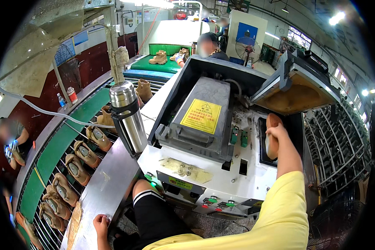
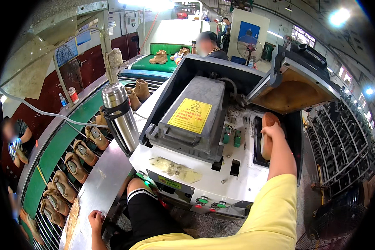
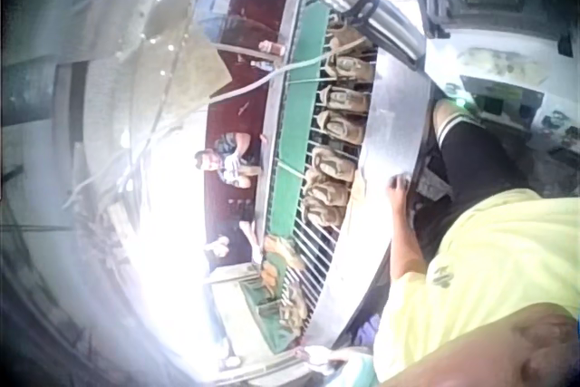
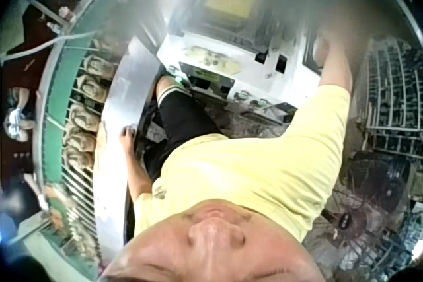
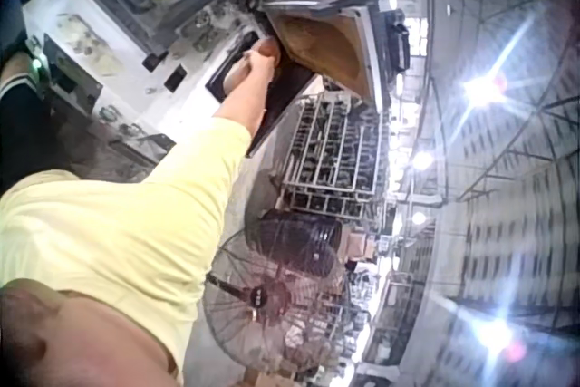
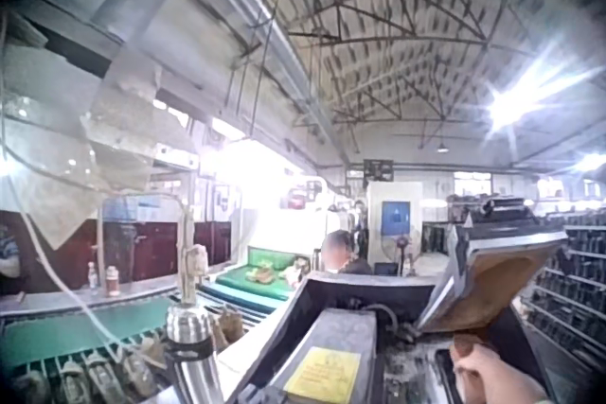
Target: The person places a shoe upper and a sole into a pressing machine, activates the machine using buttons, and then places the assembled boot onto a conveyor belt.
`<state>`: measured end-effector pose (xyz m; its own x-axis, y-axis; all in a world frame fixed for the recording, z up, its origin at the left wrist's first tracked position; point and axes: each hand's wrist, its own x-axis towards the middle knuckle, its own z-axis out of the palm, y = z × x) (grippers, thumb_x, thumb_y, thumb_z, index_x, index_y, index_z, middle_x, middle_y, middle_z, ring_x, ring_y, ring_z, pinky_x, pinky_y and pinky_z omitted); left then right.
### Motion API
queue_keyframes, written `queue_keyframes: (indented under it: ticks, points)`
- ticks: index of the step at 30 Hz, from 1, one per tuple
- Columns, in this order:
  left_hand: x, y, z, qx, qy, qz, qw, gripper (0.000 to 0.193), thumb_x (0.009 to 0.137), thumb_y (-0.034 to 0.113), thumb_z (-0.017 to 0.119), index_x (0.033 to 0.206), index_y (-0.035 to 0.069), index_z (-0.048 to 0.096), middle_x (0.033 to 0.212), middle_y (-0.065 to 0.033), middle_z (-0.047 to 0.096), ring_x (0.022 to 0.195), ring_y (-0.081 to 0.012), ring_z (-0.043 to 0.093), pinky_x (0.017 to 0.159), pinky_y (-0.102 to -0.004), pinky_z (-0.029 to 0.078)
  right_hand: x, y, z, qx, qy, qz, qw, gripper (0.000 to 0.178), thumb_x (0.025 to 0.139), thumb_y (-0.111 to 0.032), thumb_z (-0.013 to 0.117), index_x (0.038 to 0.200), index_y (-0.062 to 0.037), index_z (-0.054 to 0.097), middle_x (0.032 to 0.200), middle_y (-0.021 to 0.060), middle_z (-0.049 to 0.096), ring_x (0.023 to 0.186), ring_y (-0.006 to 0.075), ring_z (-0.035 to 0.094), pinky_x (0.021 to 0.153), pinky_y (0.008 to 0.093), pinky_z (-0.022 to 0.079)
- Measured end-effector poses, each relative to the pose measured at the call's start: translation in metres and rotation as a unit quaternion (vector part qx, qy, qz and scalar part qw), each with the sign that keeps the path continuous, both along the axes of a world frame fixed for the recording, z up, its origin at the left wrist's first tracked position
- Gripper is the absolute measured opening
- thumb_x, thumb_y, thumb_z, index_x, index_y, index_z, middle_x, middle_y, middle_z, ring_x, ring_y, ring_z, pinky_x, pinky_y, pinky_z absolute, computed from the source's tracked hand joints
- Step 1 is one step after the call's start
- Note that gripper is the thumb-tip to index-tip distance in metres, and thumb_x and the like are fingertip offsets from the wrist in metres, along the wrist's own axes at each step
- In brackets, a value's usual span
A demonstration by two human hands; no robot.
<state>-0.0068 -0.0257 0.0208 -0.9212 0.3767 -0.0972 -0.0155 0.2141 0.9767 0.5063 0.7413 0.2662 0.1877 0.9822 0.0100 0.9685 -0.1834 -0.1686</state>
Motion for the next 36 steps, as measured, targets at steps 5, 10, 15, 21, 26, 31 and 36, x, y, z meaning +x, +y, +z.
queue_keyframes:
  ticks: [5, 10, 15, 21, 26, 31, 36]
  points:
    - [0.013, 0.027, 0.014, -0.112, 0.071, -0.058, 0.99, 0.014, 0.084, 0.008, 0.062, 0.081, -0.006, 0.064, 0.067, -0.0057, 0.062, 0.061, -0.0104, 0.057, 0.058, -0.025, 0.046, -0.041, -0.085, 0.025, -0.003, 0.023, -0.03, 0.999, 0.098, 0.068, -0.049, 0.069, 0.149, -0.0191, 0.024, 0.138, 0.0189, 0.047, 0.123, 0.0325, 0.05, 0.102, 0.0408, 0.041]
    - [0.089, 0.133, 0.048, -0.173, 0.141, -0.285, 0.932, 0.018, 0.083, 0.015, 0.062, 0.087, -0.001, 0.067, 0.077, -0.0121, 0.068, 0.07, -0.0211, 0.065, 0.065, -0.0331, 0.051, 0.01, -0.135, -0.014, 0.172, -0.022, 0.119, 0.978, 0.068, 0.085, -0.046, 0.058, 0.136, -0.0034, 0.045, 0.137, 0.0217, 0.044, 0.125, 0.0372, 0.044, 0.101, 0.0433, 0.04]
    - [0.182, 0.225, 0.069, -0.121, 0.206, -0.515, 0.824, 0.021, 0.084, 0.024, 0.062, 0.093, 0.006, 0.069, 0.086, -0.0145, 0.067, 0.078, -0.0317, 0.065, 0.07, -0.0394, 0.052, 0.068, -0.258, -0.088, 0.346, 0.219, 0.207, 0.889, 0.043, 0.086, -0.018, 0.064, 0.123, 0.002, 0.052, 0.125, 0.0173, 0.053, 0.115, 0.0323, 0.05, 0.098, 0.0396, 0.039]
    - [0.314, 0.297, 0.061, 0.022, 0.093, -0.707, 0.701, 0.025, 0.091, 0.025, 0.052, 0.096, 0.003, 0.064, 0.101, -0.0179, 0.062, 0.096, -0.0356, 0.059, 0.081, -0.0396, 0.048, 0.169, -0.363, -0.181, 0.37, 0.579, -0.299, 0.663, 0.021, 0.088, -0.026, 0.057, 0.088, -0.0081, 0.046, 0.086, 0.0043, 0.046, 0.074, 0.0143, 0.046, 0.064, 0.0252, 0.039]
    - [0.328, 0.339, 0.035, -0.006, 0.158, -0.619, 0.769, 0.023, 0.093, 0.02, 0.046, 0.097, 0.002, 0.061, 0.099, -0.0168, 0.063, 0.096, -0.037, 0.059, 0.081, -0.0423, 0.047, 0.157, -0.361, -0.162, 0.19, 0.788, -0.319, 0.492, 0.031, 0.084, -0.041, 0.054, 0.068, -0.0173, 0.041, 0.056, -0.0039, 0.04, 0.047, 0.0105, 0.034, 0.045, 0.0249, 0.032]
    - [0.287, 0.307, 0.061, -0.092, -0.005, -0.65, 0.755, 0.025, 0.095, 0.024, 0.046, 0.102, 0.008, 0.064, 0.096, -0.0113, 0.066, 0.093, -0.0283, 0.063, 0.081, -0.0387, 0.048, 0.143, -0.368, -0.164, 0.242, 0.724, -0.15, 0.628, 0.027, 0.088, -0.034, 0.049, 0.069, -0.0173, 0.04, 0.057, -0.0038, 0.039, 0.05, 0.0086, 0.032, 0.045, 0.0278, 0.03]
    - [0.322, 0.309, 0.037, -0.018, 0.164, -0.641, 0.749, 0.029, 0.091, 0.029, 0.047, 0.1, 0.009, 0.066, 0.088, -0.0148, 0.068, 0.084, -0.033, 0.065, 0.075, -0.0429, 0.05, 0.115, -0.338, -0.163, 0.303, 0.705, -0.274, 0.58, 0.024, 0.091, -0.033, 0.047, 0.076, -0.0136, 0.05, 0.064, -0.0002, 0.05, 0.056, 0.0107, 0.042, 0.049, 0.0278, 0.035]
